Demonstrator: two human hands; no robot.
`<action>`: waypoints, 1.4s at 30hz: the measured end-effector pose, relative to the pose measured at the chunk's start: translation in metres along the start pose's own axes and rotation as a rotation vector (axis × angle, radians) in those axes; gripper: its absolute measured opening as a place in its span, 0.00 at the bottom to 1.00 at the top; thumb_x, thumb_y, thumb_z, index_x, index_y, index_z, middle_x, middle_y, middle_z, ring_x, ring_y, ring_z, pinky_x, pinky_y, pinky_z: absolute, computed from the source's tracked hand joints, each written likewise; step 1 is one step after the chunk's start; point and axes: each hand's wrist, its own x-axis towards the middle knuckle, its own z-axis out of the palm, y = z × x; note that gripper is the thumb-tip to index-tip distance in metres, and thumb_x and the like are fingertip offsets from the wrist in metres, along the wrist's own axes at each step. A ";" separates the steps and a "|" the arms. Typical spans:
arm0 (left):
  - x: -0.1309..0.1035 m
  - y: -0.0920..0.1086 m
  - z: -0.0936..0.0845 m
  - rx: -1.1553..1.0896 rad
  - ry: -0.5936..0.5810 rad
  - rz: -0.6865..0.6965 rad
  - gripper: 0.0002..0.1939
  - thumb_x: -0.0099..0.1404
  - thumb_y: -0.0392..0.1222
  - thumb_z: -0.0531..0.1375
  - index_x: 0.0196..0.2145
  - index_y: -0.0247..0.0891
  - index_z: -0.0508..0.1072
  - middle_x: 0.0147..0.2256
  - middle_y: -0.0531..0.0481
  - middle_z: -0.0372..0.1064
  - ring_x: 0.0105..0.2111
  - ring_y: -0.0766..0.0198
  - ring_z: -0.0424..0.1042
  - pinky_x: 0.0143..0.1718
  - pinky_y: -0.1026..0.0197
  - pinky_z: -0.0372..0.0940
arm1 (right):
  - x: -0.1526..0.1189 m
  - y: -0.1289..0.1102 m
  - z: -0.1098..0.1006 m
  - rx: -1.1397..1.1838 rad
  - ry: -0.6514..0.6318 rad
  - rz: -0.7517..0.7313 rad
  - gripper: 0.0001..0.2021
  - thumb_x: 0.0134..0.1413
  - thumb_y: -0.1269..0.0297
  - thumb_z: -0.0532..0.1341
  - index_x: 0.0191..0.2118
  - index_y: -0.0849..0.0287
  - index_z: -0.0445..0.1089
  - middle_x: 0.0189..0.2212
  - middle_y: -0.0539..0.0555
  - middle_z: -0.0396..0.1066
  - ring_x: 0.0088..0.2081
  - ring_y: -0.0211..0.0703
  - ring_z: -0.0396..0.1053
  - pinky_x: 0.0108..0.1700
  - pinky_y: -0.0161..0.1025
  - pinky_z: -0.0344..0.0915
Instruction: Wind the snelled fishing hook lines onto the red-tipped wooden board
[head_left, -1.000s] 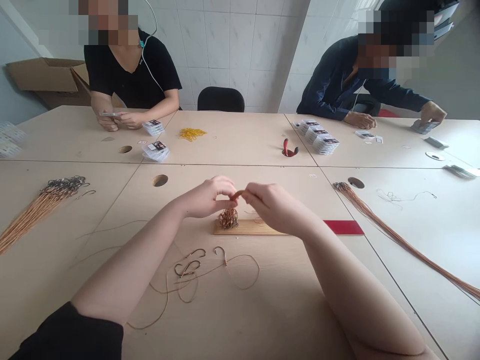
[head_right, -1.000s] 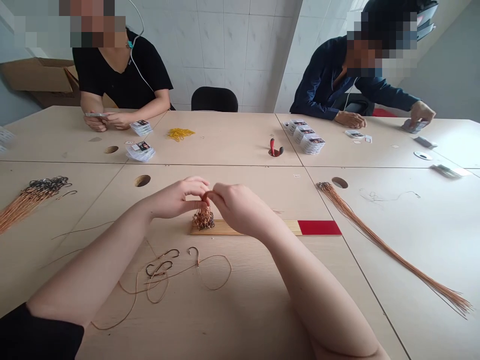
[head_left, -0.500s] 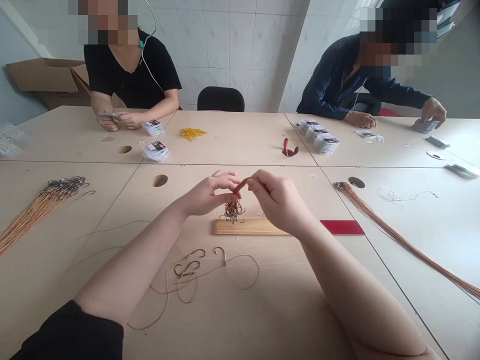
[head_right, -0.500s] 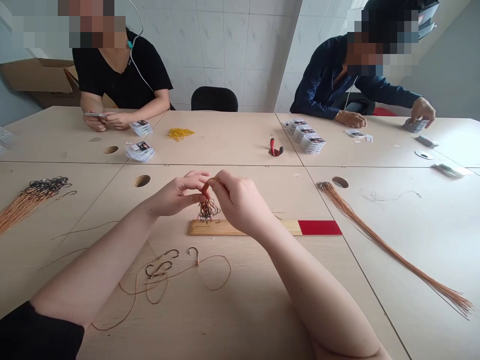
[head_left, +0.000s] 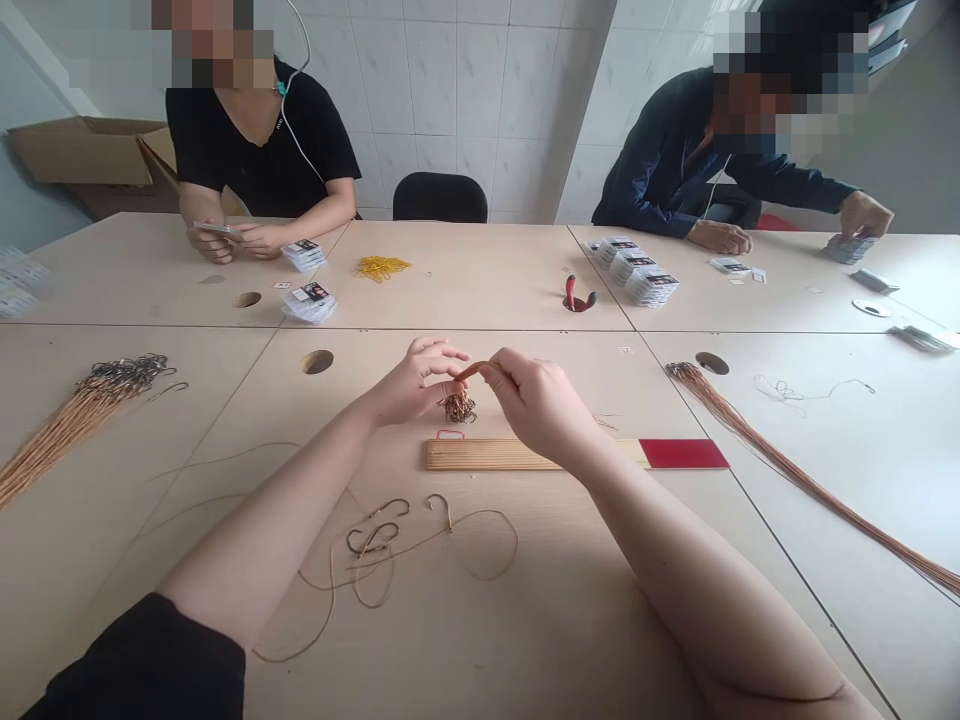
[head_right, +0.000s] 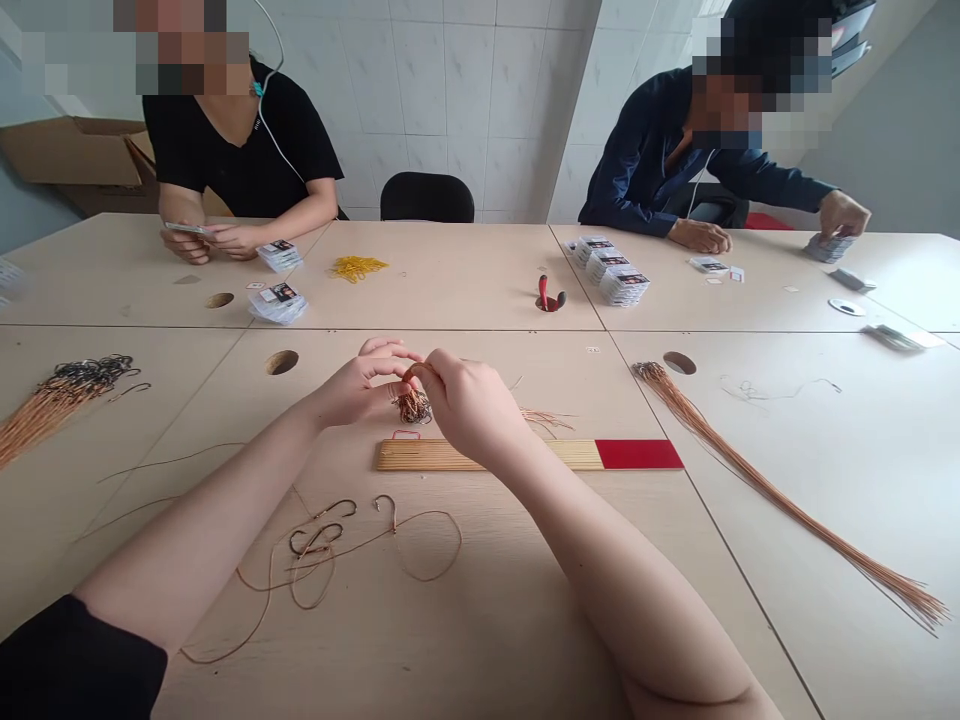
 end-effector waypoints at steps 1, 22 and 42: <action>0.000 0.000 0.000 0.003 0.009 0.004 0.10 0.64 0.46 0.54 0.33 0.43 0.74 0.51 0.52 0.64 0.60 0.53 0.45 0.59 0.44 0.47 | -0.001 -0.001 -0.002 0.026 0.015 -0.008 0.14 0.62 0.59 0.48 0.26 0.57 0.55 0.17 0.45 0.54 0.20 0.32 0.46 0.24 0.32 0.45; -0.004 0.021 -0.002 -0.065 -0.133 0.186 0.08 0.63 0.44 0.56 0.33 0.42 0.74 0.49 0.48 0.65 0.57 0.54 0.51 0.55 0.47 0.55 | -0.011 -0.013 -0.020 0.241 0.212 -0.051 0.15 0.63 0.57 0.48 0.26 0.58 0.57 0.18 0.45 0.54 0.20 0.30 0.50 0.22 0.31 0.49; 0.001 -0.021 0.007 0.188 0.201 0.209 0.09 0.65 0.39 0.53 0.37 0.42 0.73 0.45 0.50 0.69 0.54 0.56 0.53 0.57 0.47 0.51 | -0.018 -0.020 -0.029 0.322 -0.009 -0.017 0.18 0.62 0.53 0.48 0.25 0.59 0.57 0.17 0.44 0.49 0.20 0.30 0.45 0.20 0.30 0.46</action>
